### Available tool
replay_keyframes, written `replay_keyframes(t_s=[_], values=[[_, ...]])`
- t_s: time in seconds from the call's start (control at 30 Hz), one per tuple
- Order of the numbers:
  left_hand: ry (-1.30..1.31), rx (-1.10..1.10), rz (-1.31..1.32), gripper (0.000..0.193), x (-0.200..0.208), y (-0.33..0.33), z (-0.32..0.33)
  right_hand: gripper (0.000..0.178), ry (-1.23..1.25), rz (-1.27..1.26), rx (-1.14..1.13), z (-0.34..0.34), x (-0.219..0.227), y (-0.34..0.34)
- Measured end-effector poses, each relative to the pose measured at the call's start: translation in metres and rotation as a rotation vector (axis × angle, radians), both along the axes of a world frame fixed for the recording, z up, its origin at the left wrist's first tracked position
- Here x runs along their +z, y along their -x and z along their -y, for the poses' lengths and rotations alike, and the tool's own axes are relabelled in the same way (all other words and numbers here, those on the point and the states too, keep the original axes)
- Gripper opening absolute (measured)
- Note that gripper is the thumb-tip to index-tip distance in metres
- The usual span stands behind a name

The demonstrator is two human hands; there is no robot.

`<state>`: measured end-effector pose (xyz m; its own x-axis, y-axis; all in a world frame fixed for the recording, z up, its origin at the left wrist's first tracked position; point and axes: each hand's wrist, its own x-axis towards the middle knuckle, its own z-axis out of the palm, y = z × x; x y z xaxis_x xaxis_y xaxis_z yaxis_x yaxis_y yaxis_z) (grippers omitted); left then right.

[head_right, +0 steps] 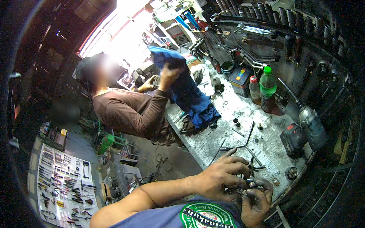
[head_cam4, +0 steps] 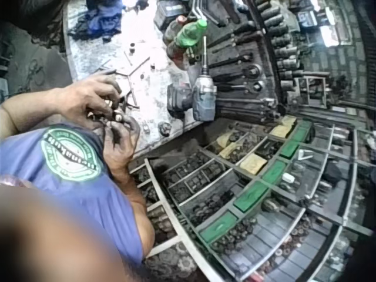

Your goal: The person assembles a small mechanical component on a workbench, using a wrench and a power drill to tighten bolts and secure parts. The person handles the component with both hands, adjusts its position, and uses tools to fasten it.

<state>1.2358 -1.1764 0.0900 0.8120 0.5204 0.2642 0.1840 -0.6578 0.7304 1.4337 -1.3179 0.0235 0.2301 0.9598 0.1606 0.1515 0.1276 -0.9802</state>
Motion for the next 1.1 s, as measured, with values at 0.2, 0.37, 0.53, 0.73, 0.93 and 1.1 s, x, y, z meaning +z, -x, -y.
replay_keyframes(t_s=[0.2,0.37,0.53,0.73,0.93,1.1], values=[[-0.046,-0.007,-0.004,0.038,-0.001,0.001,-0.001,0.025,0.006,-0.036,0.026,0.003,-0.004,-0.002],[-0.012,0.020,0.041,0.044,0.001,-0.003,0.001,0.024,0.003,-0.018,0.037,0.001,-0.003,-0.004],[-0.024,0.008,0.023,0.043,-0.001,-0.002,0.002,0.022,-0.033,0.074,0.039,0.000,-0.003,-0.006],[-0.016,-0.020,-0.005,0.040,0.003,-0.003,0.000,0.022,-0.089,0.140,-0.009,-0.001,0.003,-0.002],[-0.115,-0.024,-0.063,0.039,0.014,-0.003,-0.005,0.033,-0.182,0.147,0.004,-0.011,0.007,-0.003],[-0.080,-0.019,-0.126,0.039,0.006,0.000,-0.005,0.032,-0.195,0.257,-0.043,-0.008,-0.001,0.000]])
